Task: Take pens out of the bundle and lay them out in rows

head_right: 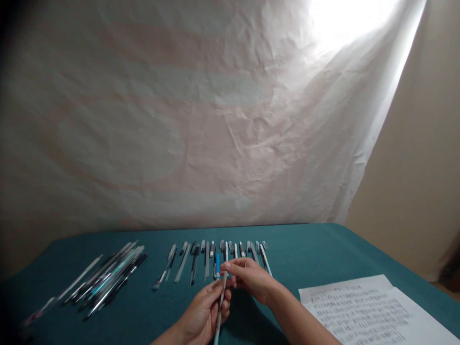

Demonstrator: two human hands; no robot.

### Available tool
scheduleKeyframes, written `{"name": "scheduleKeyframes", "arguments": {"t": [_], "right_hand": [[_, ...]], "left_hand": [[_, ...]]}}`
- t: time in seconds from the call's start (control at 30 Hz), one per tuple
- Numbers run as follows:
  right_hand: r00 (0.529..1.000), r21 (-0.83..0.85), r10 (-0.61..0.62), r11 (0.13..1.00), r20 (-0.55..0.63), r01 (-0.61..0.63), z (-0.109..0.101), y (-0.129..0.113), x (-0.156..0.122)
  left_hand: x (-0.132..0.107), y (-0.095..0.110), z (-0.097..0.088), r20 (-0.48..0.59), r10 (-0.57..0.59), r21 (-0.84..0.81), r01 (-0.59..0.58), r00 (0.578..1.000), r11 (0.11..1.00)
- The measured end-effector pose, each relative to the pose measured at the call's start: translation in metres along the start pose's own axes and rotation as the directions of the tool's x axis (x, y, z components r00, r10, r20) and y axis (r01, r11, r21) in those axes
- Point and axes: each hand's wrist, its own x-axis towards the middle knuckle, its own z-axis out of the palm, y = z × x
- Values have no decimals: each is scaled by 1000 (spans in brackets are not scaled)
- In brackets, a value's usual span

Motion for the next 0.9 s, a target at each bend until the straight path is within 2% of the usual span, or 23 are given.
{"name": "scheduleKeyframes", "arguments": {"t": [0.13, 0.4, 0.67, 0.9], "right_hand": [[995, -96, -34, 995, -97, 25, -4, 11, 6], [999, 10, 20, 1000, 44, -20, -5, -2, -1], [989, -183, -78, 982, -124, 55, 1, 3, 1], [999, 42, 10, 999, 53, -12, -2, -5, -3]], "left_hand": [[-1, -1, 1, -14, -21, 19, 21, 1000, 1000], [1, 1, 0, 8, -11, 25, 11, 1000, 1000], [-1, 1, 1, 5, -39, 23, 39, 999, 999], [1, 3, 0, 39, -26, 6, 26, 999, 1000]]}}
